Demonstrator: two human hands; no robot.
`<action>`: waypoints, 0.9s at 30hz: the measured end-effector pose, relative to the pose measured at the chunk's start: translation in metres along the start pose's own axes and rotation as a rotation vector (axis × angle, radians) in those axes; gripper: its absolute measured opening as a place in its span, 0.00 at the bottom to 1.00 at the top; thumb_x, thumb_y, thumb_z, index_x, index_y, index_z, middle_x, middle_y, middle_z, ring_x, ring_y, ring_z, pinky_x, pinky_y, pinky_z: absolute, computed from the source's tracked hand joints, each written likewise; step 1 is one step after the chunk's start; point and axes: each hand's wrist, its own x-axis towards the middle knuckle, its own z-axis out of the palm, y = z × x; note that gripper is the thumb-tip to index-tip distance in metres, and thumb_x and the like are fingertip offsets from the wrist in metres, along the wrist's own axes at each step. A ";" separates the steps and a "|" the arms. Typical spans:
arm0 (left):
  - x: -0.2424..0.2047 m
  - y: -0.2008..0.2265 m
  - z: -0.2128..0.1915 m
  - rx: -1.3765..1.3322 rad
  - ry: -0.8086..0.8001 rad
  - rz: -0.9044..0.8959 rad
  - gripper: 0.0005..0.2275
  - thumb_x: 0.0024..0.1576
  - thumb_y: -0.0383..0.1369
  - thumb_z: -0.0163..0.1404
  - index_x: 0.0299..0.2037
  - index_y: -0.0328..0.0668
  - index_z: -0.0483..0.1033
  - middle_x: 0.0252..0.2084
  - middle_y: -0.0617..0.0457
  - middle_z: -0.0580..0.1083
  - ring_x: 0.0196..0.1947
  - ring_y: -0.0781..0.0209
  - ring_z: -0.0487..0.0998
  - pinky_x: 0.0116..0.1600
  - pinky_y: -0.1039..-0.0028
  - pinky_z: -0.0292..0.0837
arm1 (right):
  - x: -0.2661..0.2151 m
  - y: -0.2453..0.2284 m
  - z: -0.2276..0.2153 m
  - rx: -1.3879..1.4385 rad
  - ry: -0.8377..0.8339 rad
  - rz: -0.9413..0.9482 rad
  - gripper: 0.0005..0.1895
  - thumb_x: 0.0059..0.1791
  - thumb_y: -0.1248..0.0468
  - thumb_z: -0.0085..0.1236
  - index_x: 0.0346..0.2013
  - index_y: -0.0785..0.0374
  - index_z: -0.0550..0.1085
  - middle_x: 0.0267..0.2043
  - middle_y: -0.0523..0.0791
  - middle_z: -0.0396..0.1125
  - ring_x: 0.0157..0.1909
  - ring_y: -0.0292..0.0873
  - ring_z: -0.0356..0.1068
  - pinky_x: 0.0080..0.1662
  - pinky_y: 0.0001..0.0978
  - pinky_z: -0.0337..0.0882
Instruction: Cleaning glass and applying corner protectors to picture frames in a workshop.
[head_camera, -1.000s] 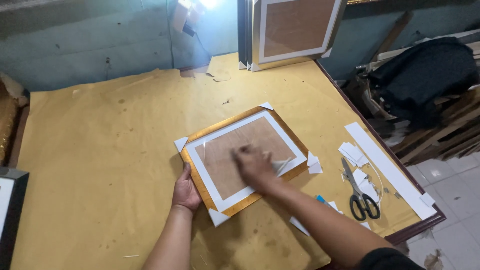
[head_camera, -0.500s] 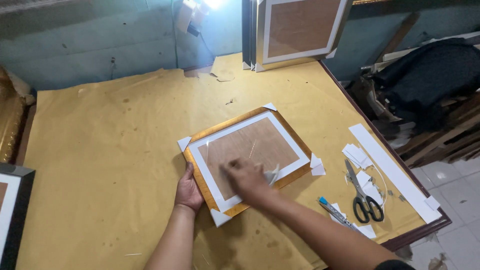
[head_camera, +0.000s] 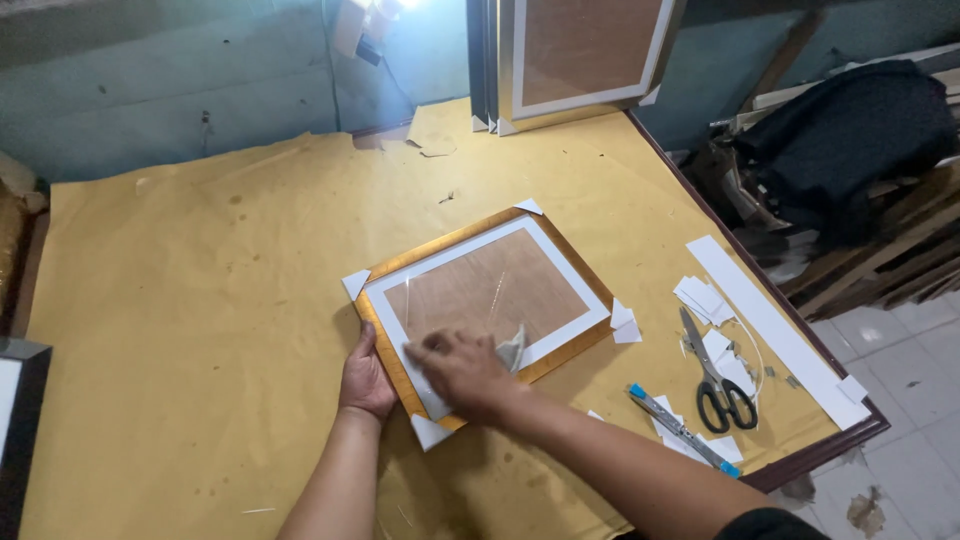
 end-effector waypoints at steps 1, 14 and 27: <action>-0.002 0.002 0.002 0.003 0.002 0.000 0.14 0.53 0.45 0.42 0.47 0.60 0.69 0.46 0.50 0.71 0.46 0.49 0.71 0.54 0.53 0.63 | 0.008 0.019 -0.012 0.003 0.001 0.001 0.18 0.44 0.59 0.39 0.49 0.44 0.66 0.40 0.46 0.63 0.41 0.54 0.64 0.37 0.51 0.65; -0.011 0.001 0.008 0.024 0.011 0.009 0.15 0.53 0.45 0.41 0.49 0.58 0.68 0.48 0.51 0.70 0.48 0.50 0.69 0.56 0.53 0.61 | -0.020 0.006 -0.005 -0.113 0.013 0.232 0.13 0.44 0.60 0.42 0.43 0.48 0.68 0.39 0.45 0.59 0.41 0.52 0.62 0.37 0.49 0.64; -0.011 0.000 0.005 0.050 -0.007 0.038 0.14 0.54 0.45 0.40 0.48 0.58 0.68 0.48 0.51 0.70 0.48 0.50 0.70 0.55 0.53 0.61 | -0.042 0.127 0.087 -0.444 0.218 0.310 0.12 0.44 0.65 0.45 0.42 0.59 0.69 0.43 0.59 0.56 0.46 0.65 0.59 0.38 0.57 0.60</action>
